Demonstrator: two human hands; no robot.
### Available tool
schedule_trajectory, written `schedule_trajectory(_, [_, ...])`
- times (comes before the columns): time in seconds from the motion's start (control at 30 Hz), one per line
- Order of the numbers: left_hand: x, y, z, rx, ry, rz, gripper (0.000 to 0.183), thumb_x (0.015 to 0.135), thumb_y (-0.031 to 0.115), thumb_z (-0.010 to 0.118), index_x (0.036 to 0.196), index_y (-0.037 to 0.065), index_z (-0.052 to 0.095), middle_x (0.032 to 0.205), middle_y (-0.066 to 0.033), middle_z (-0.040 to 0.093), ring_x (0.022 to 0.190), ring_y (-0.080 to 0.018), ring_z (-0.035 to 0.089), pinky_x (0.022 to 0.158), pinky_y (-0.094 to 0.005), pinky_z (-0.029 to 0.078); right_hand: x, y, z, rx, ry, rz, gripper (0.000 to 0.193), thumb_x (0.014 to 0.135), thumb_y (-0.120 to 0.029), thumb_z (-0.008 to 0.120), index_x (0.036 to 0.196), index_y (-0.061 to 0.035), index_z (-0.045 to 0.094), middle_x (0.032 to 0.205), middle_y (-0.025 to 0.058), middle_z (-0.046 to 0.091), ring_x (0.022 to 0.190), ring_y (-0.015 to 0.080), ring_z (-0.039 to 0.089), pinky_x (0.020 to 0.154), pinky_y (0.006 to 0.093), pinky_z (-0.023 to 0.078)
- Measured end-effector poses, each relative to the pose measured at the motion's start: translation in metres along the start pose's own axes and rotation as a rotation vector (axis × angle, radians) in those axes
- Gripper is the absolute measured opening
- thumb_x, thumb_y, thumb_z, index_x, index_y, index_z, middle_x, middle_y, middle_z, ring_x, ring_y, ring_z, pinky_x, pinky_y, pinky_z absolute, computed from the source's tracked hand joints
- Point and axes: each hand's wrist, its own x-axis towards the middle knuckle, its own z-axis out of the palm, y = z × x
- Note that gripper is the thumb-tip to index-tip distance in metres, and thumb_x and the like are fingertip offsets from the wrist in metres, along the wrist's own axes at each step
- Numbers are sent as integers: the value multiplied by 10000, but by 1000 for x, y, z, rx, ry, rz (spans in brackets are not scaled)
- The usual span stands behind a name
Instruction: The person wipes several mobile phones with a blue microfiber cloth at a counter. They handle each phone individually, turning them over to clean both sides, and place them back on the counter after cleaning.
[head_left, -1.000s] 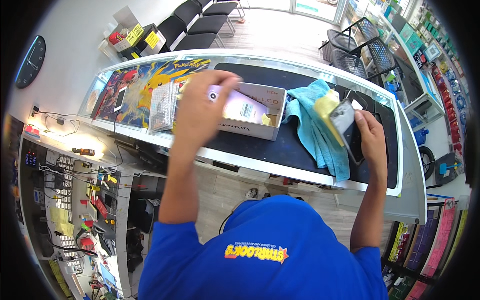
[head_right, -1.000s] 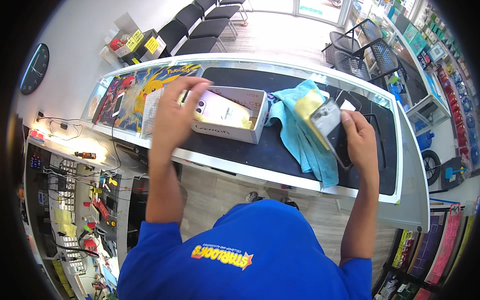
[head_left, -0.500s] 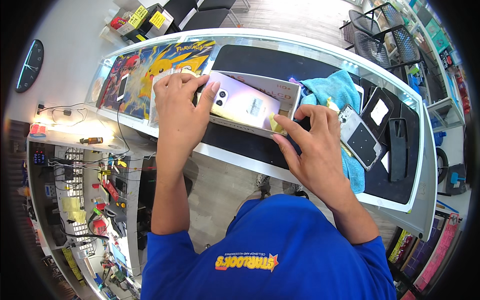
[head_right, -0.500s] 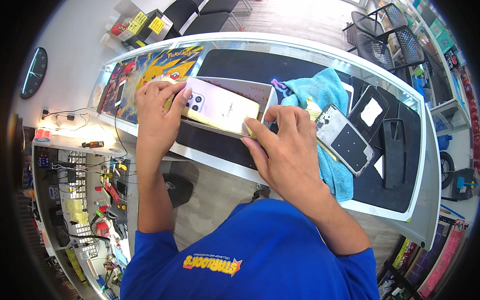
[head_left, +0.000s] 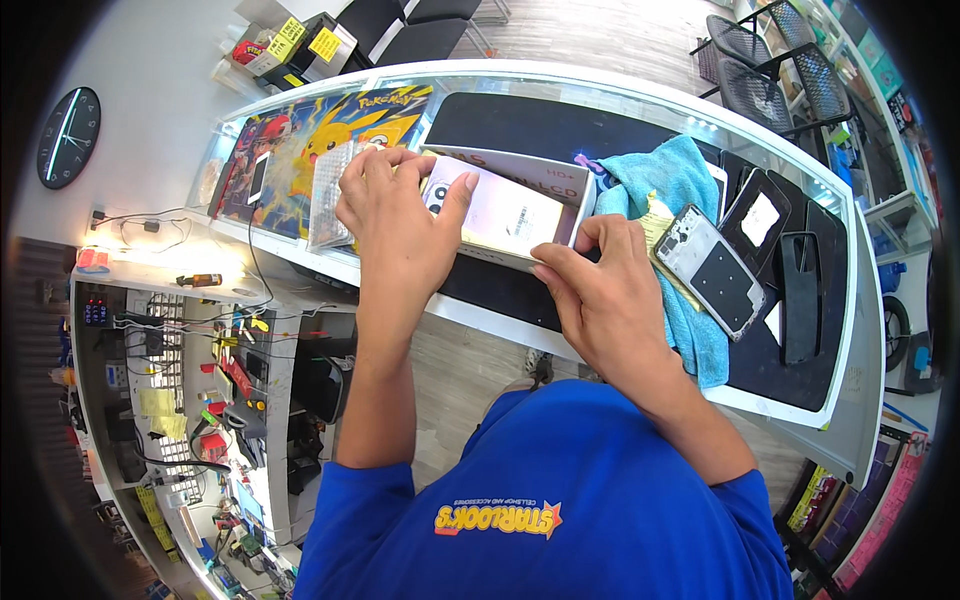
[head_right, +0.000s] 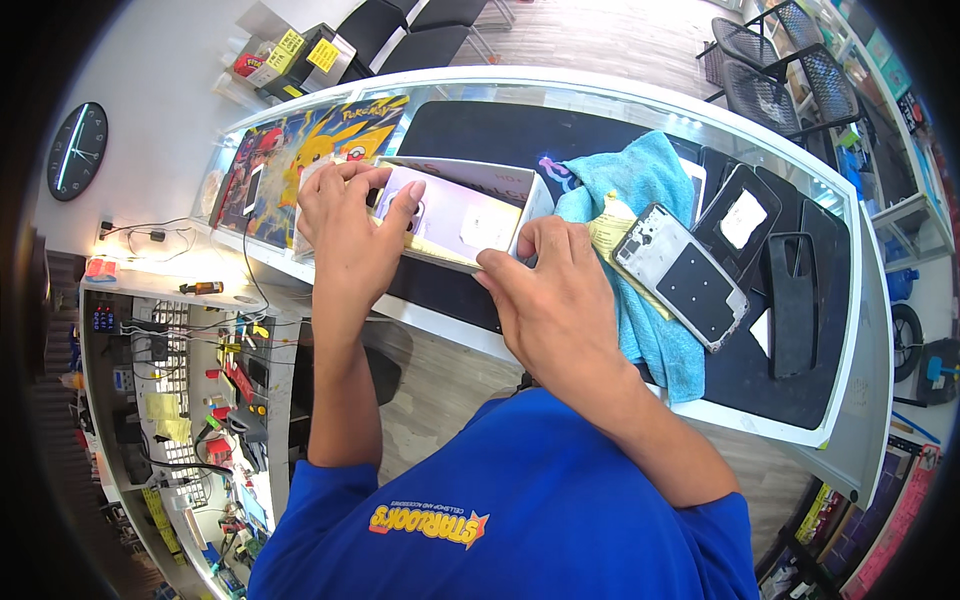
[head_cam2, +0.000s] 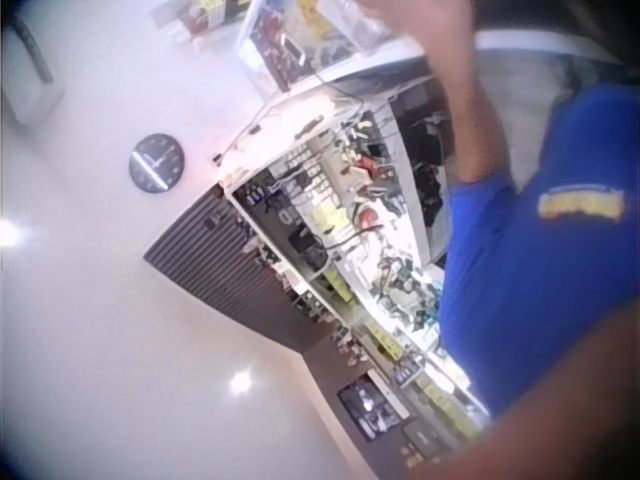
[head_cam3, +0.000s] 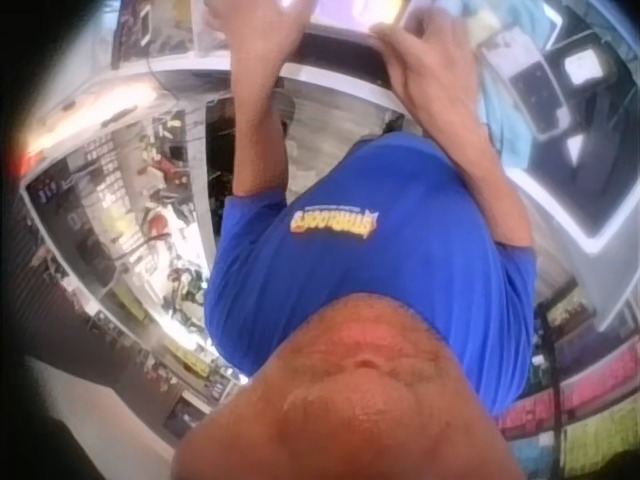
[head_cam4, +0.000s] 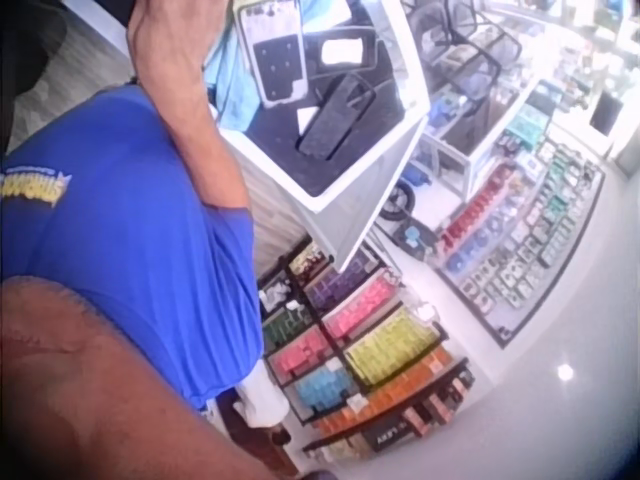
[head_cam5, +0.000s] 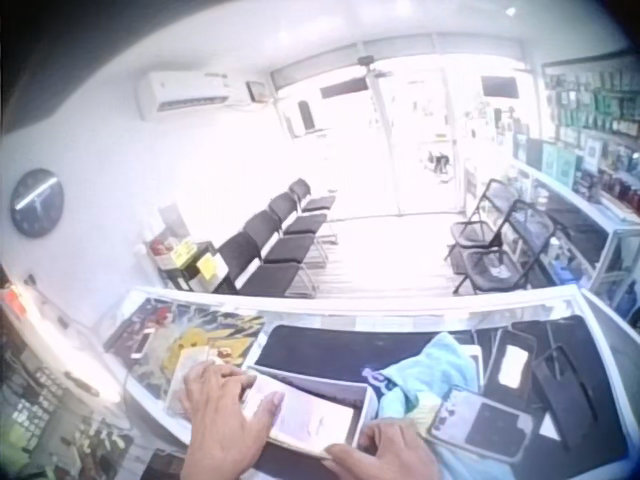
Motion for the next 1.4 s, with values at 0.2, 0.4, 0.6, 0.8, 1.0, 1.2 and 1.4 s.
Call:
schedule_trajectory(0.2, [-3, -3, -1, -268, 71, -90, 430, 993, 472, 782, 1134, 66, 785, 1324, -130, 687, 1507, -362, 386, 1261, -536, 226, -1, 0, 1, 17, 8, 2, 184, 911, -137, 817, 1088, -95, 788, 1053, 138, 553, 974, 325, 566, 840, 443, 504])
schedule_trajectory(0.4, [3, 13, -24, -258, 10, 24, 364, 969, 432, 778, 973, 69, 770, 1106, -103, 748, 1369, -356, 532, 1207, -547, 267, 4, -3, -8, 45, 14, 4, 305, 893, -190, 852, 1165, -74, 775, 1045, 135, 585, 987, 331, 580, 853, 453, 508])
schedule_trajectory(0.6, [16, 30, -41, -197, -47, 126, 341, 941, 396, 774, 886, 59, 762, 1097, -115, 749, 1275, -339, 580, 1166, -547, 308, 24, -15, -7, -85, 56, -85, 642, 848, -337, 894, 1322, 36, 674, 1178, 208, 687, 1089, 391, 644, 968, 488, 530])
schedule_trajectory(0.8, [11, 53, -56, -269, 52, 233, 318, 947, 365, 797, 841, 77, 712, 987, -100, 686, 1212, -371, 580, 1171, -594, 297, 41, -20, -2, -129, -1, 3, 565, 866, -217, 782, 1302, 107, 626, 1051, 224, 733, 987, 375, 705, 866, 481, 576])
schedule_trajectory(1.0, [5, 57, -88, -491, 224, 226, 305, 976, 328, 792, 1133, 76, 726, 1104, -123, 698, 1265, -355, 577, 1159, -508, 364, 48, -26, -22, 88, -77, 173, 372, 998, -227, 671, 1313, -28, 668, 978, 266, 743, 923, 461, 724, 804, 553, 573])
schedule_trajectory(1.2, [1, 11, -77, -959, 52, 101, 344, 1104, 316, 670, 1284, 26, 715, 1245, -100, 731, 1222, -227, 646, 1115, -357, 448, 52, 15, -41, 637, 5, 505, 362, 1085, -275, 616, 1294, 11, 690, 994, 133, 775, 791, 205, 712, 699, 333, 558])
schedule_trajectory(1.4, [-26, 33, -63, -1462, -545, 3, 582, 1160, 490, 517, 1482, 12, 597, 1334, -134, 709, 1241, -183, 669, 1100, -314, 494, 34, 13, -80, 1392, -44, 399, 262, 1104, -209, 673, 1246, 10, 679, 980, 32, 729, 784, 79, 645, 683, 259, 530])
